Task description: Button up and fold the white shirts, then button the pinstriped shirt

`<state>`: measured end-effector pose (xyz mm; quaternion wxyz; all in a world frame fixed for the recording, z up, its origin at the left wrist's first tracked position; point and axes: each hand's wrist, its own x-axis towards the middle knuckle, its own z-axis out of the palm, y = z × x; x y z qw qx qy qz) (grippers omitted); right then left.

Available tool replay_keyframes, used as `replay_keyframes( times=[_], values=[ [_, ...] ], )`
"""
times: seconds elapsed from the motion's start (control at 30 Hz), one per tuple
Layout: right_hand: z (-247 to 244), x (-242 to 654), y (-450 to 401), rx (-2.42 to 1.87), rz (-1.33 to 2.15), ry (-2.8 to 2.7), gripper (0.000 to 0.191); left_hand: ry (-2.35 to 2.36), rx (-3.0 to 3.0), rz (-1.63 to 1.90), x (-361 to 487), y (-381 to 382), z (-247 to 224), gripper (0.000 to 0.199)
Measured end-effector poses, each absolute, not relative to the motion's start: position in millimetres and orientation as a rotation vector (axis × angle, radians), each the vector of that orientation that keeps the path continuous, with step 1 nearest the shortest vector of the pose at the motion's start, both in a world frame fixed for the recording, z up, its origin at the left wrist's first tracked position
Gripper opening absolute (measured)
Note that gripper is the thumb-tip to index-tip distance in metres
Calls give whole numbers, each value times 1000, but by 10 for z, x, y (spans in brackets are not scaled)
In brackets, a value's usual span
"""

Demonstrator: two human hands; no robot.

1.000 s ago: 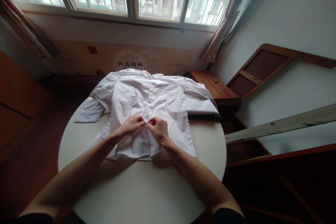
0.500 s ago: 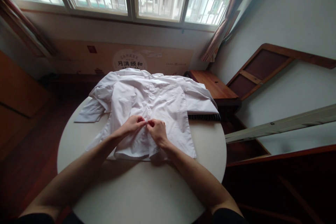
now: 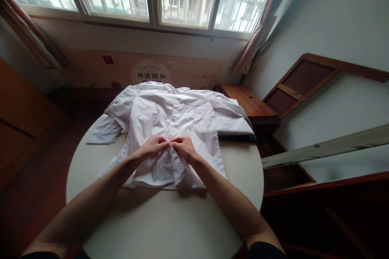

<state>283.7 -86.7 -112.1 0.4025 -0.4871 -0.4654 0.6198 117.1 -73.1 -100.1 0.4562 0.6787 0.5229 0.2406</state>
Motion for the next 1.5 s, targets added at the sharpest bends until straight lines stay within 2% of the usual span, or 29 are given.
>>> replay_keyframes(
  times=[0.17,0.4,0.57,0.7,0.83,0.93,1.03,1.2,1.27,1.37,1.43,1.5],
  values=[
    [-1079,2800,-874,-1246,1494,-1210,19,1288,1567,685,1189,-714,-1082,26],
    [-1067,2687,-968,-1458,759,-1581,12,1284,1533,767,1232,-723,-1107,31],
    [-1106,2640,-1033,-1510,406,-1756,13,1345,1648,778,1241,-722,-1133,39],
    [-1137,2615,-1060,-1486,239,-1867,15,1422,1705,830,1272,-737,-1180,33],
    [-1100,2597,-1078,-1516,255,-1818,15,1500,1675,885,1326,-782,-1161,28],
    [-1030,2631,-1049,-1527,415,-1708,13,1531,1713,943,1358,-833,-1109,26],
    [-987,2713,-958,-1516,706,-1589,13,1478,1805,972,1365,-862,-1065,24],
    [-1050,2805,-817,-1316,1409,-1319,12,1259,1732,977,1351,-825,-1083,16],
    [-1090,2802,-806,-1238,1548,-1219,12,1234,1670,987,1348,-795,-1117,15],
    [-1115,2799,-825,-1278,1405,-1293,10,1216,1667,993,1326,-750,-1154,10],
    [-1104,2825,-872,-1372,1124,-1546,12,1202,1719,955,1283,-738,-1134,12],
    [-1081,2886,-971,-1434,802,-1821,18,1247,1827,928,1208,-764,-1058,23]
  ],
)
